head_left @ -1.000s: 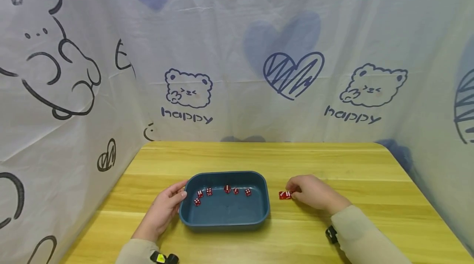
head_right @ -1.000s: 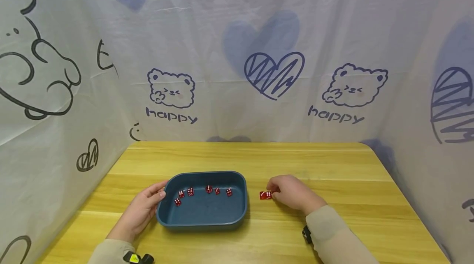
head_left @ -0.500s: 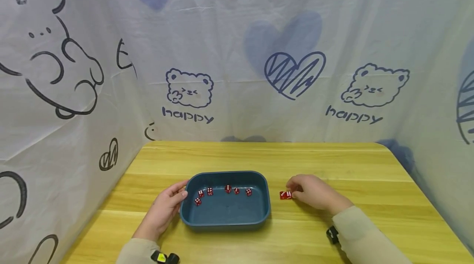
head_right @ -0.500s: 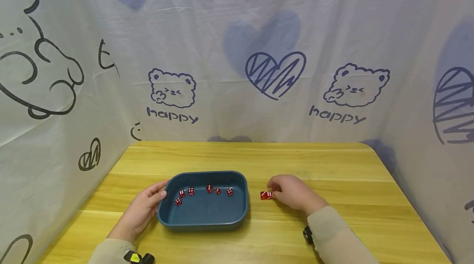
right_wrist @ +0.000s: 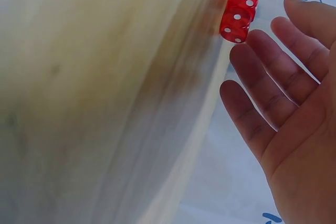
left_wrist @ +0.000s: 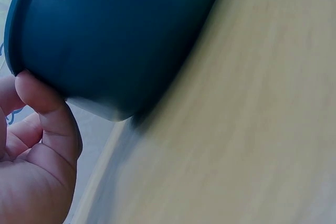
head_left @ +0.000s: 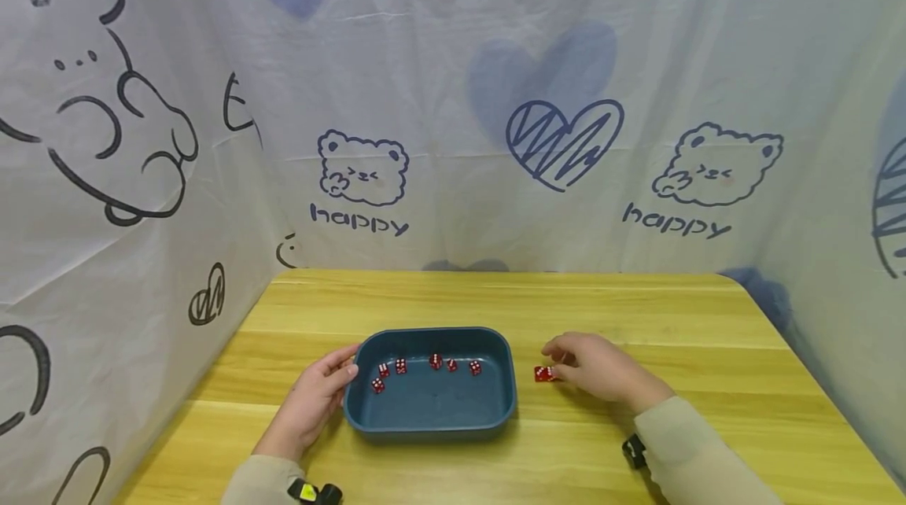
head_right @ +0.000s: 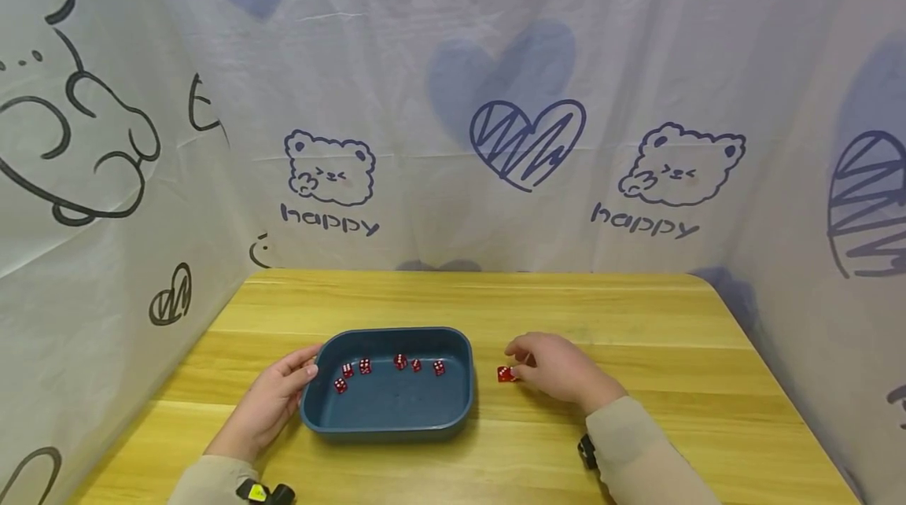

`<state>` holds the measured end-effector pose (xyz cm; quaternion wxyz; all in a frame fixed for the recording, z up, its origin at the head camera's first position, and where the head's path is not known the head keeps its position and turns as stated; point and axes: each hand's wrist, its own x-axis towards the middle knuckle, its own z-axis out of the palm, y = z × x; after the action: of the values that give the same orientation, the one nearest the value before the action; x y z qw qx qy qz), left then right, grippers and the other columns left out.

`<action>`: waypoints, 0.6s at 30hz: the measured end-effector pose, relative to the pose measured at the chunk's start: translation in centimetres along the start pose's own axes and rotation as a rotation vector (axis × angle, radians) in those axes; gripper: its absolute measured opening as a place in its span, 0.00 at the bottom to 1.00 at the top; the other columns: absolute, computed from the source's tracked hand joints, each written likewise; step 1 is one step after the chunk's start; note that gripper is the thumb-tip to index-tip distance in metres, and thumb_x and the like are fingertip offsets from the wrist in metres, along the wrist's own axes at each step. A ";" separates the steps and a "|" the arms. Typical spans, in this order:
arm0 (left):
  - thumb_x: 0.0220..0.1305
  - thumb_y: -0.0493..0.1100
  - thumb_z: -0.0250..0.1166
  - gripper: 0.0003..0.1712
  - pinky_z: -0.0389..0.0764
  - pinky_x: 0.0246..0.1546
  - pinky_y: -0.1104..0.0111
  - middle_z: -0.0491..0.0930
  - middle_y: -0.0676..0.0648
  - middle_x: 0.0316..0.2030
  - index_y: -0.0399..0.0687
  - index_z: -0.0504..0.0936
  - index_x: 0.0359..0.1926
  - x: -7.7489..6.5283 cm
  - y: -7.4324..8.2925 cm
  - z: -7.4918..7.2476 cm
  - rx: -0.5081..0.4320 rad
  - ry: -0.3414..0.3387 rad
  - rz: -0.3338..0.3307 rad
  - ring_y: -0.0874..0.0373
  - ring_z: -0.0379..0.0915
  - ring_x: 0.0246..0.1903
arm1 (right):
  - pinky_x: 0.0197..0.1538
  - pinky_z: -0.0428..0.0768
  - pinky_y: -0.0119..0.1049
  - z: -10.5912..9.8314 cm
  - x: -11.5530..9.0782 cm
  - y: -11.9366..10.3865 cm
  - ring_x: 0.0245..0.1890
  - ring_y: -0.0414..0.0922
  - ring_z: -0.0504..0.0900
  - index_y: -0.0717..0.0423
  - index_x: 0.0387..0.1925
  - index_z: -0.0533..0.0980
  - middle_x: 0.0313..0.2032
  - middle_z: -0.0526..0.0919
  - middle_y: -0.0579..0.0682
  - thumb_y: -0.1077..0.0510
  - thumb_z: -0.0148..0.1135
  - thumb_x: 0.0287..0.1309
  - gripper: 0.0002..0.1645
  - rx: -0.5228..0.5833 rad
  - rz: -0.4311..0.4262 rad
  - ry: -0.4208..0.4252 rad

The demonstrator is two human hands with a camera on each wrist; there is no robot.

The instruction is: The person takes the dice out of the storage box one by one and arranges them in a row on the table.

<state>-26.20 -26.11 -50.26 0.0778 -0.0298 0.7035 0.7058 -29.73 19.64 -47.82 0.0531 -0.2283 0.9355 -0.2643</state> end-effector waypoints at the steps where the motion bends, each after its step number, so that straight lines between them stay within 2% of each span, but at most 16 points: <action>1: 0.77 0.37 0.56 0.27 0.79 0.35 0.71 0.74 0.41 0.50 0.39 0.67 0.73 0.0 0.0 0.0 -0.002 -0.001 0.000 0.57 0.74 0.38 | 0.48 0.80 0.44 0.0 -0.1 -0.1 0.41 0.38 0.80 0.51 0.54 0.82 0.41 0.83 0.41 0.56 0.67 0.65 0.16 0.003 0.001 0.002; 10: 0.77 0.37 0.56 0.27 0.77 0.32 0.71 0.73 0.42 0.48 0.39 0.67 0.73 -0.1 0.2 0.0 0.000 -0.002 -0.002 0.57 0.73 0.35 | 0.46 0.80 0.44 -0.3 -0.2 -0.9 0.39 0.38 0.79 0.52 0.55 0.81 0.39 0.81 0.39 0.54 0.66 0.67 0.17 -0.007 -0.026 0.016; 14: 0.77 0.37 0.56 0.27 0.76 0.31 0.72 0.73 0.42 0.47 0.38 0.67 0.73 -0.2 0.2 0.0 -0.004 0.001 -0.001 0.57 0.71 0.33 | 0.41 0.78 0.39 -0.4 -0.1 -1.1 0.34 0.37 0.76 0.52 0.55 0.81 0.34 0.78 0.36 0.54 0.65 0.67 0.17 -0.033 -0.045 0.028; 18: 0.77 0.37 0.56 0.27 0.76 0.31 0.72 0.73 0.42 0.47 0.37 0.66 0.73 -0.2 0.2 0.0 -0.001 -0.008 0.005 0.58 0.71 0.33 | 0.35 0.74 0.36 -0.4 0.0 -1.1 0.28 0.38 0.72 0.50 0.56 0.81 0.28 0.74 0.37 0.52 0.65 0.68 0.17 -0.049 -0.039 0.035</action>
<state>-26.03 -26.10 -50.04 0.0790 -0.0254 0.7027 0.7066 -29.32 18.98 -46.87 0.0258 -0.2431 0.9378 -0.2463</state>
